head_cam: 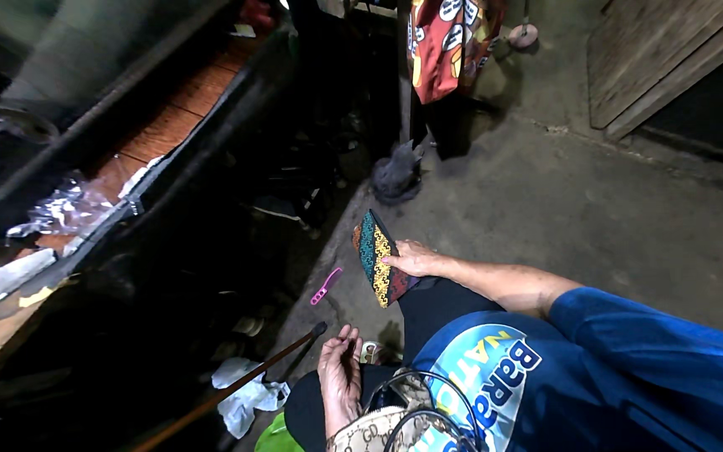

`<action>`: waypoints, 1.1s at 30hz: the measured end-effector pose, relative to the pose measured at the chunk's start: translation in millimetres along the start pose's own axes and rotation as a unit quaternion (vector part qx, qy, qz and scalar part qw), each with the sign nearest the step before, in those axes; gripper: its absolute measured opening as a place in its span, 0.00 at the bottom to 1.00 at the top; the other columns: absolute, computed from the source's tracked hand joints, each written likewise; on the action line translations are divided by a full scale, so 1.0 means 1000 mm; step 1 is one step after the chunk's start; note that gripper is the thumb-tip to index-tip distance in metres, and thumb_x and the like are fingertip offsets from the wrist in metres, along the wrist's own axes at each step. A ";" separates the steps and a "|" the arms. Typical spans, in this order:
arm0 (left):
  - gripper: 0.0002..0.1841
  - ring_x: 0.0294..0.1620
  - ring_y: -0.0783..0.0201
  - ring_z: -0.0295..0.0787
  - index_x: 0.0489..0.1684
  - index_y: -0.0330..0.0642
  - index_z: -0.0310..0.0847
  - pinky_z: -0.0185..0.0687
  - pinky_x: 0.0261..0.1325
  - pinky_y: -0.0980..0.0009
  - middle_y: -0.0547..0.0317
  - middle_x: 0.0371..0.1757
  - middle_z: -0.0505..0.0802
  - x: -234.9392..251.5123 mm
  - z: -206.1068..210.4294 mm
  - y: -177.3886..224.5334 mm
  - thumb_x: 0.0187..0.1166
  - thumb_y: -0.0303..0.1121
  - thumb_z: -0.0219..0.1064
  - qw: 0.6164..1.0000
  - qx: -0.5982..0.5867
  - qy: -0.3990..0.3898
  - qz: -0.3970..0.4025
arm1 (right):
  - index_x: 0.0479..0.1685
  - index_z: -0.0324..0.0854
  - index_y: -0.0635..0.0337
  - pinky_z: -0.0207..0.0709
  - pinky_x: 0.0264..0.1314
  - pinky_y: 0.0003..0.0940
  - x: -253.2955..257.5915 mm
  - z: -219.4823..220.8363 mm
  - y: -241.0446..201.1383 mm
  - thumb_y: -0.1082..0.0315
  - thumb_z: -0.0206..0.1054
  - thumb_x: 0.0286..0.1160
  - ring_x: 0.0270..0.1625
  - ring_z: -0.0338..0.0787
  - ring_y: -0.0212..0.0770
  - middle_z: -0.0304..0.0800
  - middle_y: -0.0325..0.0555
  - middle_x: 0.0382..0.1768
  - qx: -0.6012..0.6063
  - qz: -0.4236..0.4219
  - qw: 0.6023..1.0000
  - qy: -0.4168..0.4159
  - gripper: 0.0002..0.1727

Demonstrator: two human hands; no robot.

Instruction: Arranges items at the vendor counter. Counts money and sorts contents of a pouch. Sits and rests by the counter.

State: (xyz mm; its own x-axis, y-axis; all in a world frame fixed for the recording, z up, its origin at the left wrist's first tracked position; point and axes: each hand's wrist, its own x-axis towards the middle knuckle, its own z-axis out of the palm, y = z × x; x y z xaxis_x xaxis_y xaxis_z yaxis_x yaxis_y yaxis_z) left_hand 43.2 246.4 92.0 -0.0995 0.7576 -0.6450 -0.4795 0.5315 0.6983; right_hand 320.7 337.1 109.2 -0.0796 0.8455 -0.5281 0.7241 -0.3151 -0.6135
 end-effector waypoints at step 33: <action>0.08 0.43 0.59 0.97 0.39 0.42 0.71 0.93 0.43 0.65 0.52 0.48 0.96 0.001 0.000 0.000 0.86 0.21 0.50 1.000 -0.006 -0.005 0.005 | 0.70 0.78 0.70 0.66 0.79 0.64 0.000 0.000 0.000 0.38 0.52 0.88 0.78 0.78 0.60 0.81 0.66 0.71 -0.002 -0.001 1.000 0.001 0.39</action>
State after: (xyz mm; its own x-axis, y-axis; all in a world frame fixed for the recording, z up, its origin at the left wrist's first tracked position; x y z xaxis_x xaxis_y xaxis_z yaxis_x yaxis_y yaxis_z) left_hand 43.2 246.9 91.0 -0.0949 0.7668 -0.6348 -0.4888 0.5196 0.7008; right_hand 320.8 336.5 109.1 -0.0807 0.8468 -0.5258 0.7260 -0.3115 -0.6131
